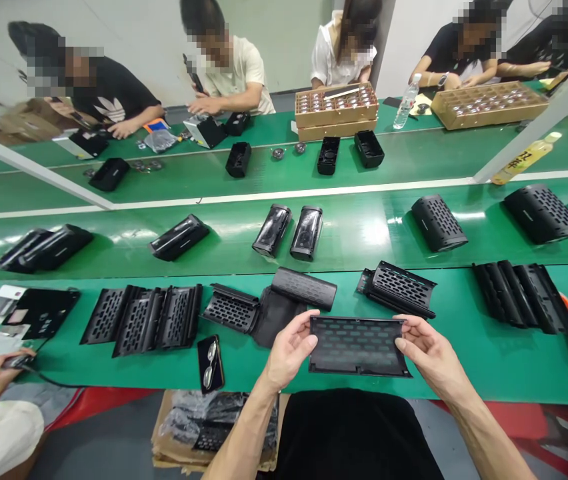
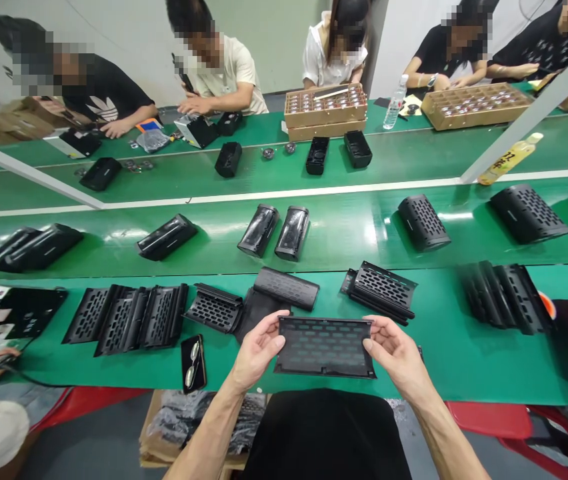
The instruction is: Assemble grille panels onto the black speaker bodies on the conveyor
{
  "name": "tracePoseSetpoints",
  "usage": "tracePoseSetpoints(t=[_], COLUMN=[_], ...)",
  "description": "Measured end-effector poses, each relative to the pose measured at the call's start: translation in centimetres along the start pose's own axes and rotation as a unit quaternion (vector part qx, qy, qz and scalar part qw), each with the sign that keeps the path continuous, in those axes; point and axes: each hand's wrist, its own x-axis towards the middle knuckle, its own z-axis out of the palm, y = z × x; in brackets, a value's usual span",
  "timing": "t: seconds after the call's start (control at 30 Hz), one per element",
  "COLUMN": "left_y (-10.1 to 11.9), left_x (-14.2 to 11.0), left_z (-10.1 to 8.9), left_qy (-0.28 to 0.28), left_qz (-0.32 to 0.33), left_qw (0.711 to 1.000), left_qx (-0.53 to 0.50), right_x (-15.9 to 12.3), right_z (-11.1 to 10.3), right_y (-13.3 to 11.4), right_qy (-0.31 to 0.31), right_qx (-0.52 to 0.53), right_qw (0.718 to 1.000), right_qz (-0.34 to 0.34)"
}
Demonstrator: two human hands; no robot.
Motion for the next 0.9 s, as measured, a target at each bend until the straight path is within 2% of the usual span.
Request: tracePoseSetpoints(t=[0.27,0.37,0.43,0.47,0.57,0.63,0.7,0.9], left_y=[0.2,0.1,0.0,-0.1,-0.3,-0.4,-0.4,-0.2], left_x=[0.8,0.9,1.0,1.1,1.5,1.8,2.0,2.0], left_z=[-0.1,-0.2,-0.2,-0.2,-0.1,0.0,0.0,0.4], left_qy=[0.014,0.026,0.035,0.038,0.047,0.055,0.059,0.059], left_qz=[0.006,0.011,0.005,0.001,-0.010,-0.013,-0.014,-0.013], left_qw=[1.000,0.999,0.999,0.999,0.999,0.998,0.998,0.998], left_qx=[0.017,0.026,0.027,0.026,0.020,0.018,0.018,0.017], right_x=[1.2,1.1,0.4,0.0,-1.3,-1.6,-1.6,-1.1], right_z=[0.6,1.0,1.5,1.7,2.8,3.4,3.9,4.4], right_y=[-0.4,-0.6,-0.8,-0.9,-1.2,-1.2,-1.1,-1.0], right_qy=[0.002,0.058,0.095,0.090,0.004,-0.038,-0.057,-0.069], right_qx=[-0.023,-0.074,-0.165,-0.222,-0.372,-0.425,-0.456,-0.482], right_qw=[1.000,0.995,0.972,0.952,0.876,0.840,0.821,0.810], right_qz=[0.009,-0.042,-0.135,-0.189,-0.309,-0.336,-0.340,-0.326])
